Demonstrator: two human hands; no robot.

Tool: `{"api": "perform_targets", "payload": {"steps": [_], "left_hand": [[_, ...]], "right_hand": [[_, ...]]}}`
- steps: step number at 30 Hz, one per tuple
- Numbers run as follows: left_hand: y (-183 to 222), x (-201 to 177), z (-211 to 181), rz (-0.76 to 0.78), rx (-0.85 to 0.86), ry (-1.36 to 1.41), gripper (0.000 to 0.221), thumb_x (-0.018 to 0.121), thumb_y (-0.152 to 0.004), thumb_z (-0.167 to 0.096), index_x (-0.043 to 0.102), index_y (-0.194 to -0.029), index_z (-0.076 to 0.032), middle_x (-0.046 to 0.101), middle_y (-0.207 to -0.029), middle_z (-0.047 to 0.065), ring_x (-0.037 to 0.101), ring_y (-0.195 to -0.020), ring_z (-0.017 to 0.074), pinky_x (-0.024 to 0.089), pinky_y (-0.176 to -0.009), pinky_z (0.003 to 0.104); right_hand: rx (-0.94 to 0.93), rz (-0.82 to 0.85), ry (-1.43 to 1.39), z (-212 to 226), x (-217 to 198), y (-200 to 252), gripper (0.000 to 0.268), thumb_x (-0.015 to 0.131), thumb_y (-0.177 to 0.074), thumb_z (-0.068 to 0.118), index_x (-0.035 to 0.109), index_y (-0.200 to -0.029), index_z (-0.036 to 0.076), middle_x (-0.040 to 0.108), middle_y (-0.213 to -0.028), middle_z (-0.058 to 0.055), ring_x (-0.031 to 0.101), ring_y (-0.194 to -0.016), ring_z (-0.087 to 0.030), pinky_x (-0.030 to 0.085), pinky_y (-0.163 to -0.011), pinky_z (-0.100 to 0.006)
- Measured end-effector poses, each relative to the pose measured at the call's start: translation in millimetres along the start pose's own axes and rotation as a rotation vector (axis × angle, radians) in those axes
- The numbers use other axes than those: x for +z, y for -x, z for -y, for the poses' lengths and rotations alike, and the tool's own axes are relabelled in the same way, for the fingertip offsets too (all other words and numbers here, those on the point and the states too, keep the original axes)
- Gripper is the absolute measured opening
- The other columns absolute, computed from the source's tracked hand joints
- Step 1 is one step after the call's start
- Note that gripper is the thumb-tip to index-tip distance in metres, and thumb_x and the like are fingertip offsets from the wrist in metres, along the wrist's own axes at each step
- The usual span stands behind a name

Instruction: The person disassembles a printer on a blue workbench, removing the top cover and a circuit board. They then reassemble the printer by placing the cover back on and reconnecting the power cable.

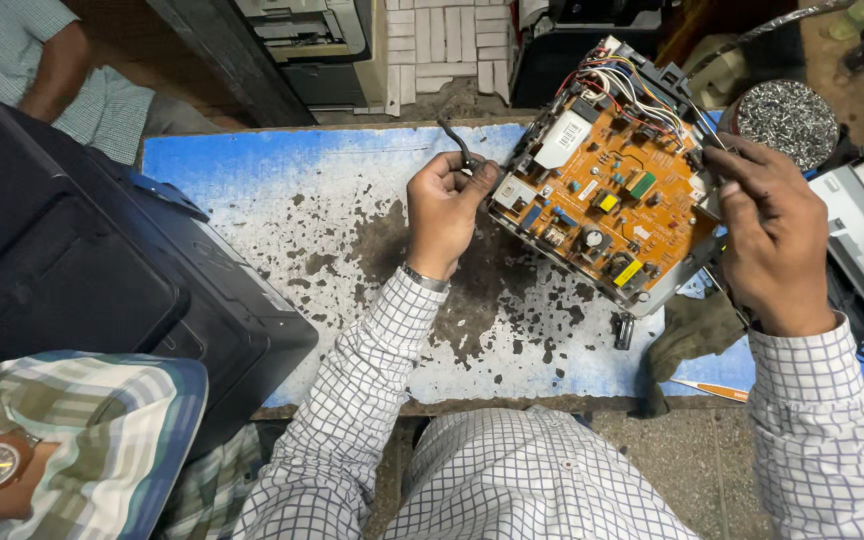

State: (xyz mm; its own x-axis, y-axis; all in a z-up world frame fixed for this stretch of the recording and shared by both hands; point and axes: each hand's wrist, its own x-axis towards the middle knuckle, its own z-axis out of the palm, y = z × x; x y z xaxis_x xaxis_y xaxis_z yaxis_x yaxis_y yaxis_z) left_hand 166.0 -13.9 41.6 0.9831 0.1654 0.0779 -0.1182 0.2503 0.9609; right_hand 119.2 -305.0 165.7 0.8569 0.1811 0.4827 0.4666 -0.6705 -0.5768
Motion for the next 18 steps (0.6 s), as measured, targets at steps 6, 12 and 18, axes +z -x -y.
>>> {"api": "perform_targets", "payload": {"steps": [6, 12, 18], "left_hand": [[3.1, 2.6, 1.3, 0.006, -0.014, 0.04, 0.022, 0.078, -0.094, -0.017, 0.071, -0.104, 0.002, 0.067, -0.078, -0.003, 0.054, -0.068, 0.0017, 0.045, -0.062, 0.019], [-1.5, 1.6, 7.3, 0.054, -0.066, 0.14, 0.026, 0.07, -0.1, -0.021, 0.072, -0.108, 0.003, 0.072, -0.089, 0.001, 0.06, -0.075, 0.0032, 0.049, -0.066, 0.02], [-10.6, -6.5, -3.9, 0.107, -0.19, 0.34, 0.03, 0.06, -0.108, -0.023, 0.071, -0.121, 0.001, 0.072, -0.106, 0.002, 0.059, -0.086, 0.0055, 0.042, -0.068, 0.023]], "right_hand": [[-0.07, -0.148, -0.052, -39.0, 27.1, 8.7, 0.058, 0.038, -0.125, 0.042, 0.069, -0.12, -0.007, 0.066, -0.129, -0.021, 0.065, -0.117, -0.03, 0.052, -0.102, -0.035], [-0.171, -0.238, 0.033, -48.8, 35.3, 6.8, 0.067, 0.03, -0.123, 0.045, 0.071, -0.115, -0.008, 0.069, -0.122, -0.023, 0.063, -0.117, -0.032, 0.051, -0.102, -0.04], [-0.111, -0.236, 0.007, -45.9, 35.3, 7.0, 0.067, 0.032, -0.122, 0.046, 0.071, -0.117, -0.008, 0.069, -0.122, -0.023, 0.065, -0.113, -0.031, 0.054, -0.095, -0.037]]}}
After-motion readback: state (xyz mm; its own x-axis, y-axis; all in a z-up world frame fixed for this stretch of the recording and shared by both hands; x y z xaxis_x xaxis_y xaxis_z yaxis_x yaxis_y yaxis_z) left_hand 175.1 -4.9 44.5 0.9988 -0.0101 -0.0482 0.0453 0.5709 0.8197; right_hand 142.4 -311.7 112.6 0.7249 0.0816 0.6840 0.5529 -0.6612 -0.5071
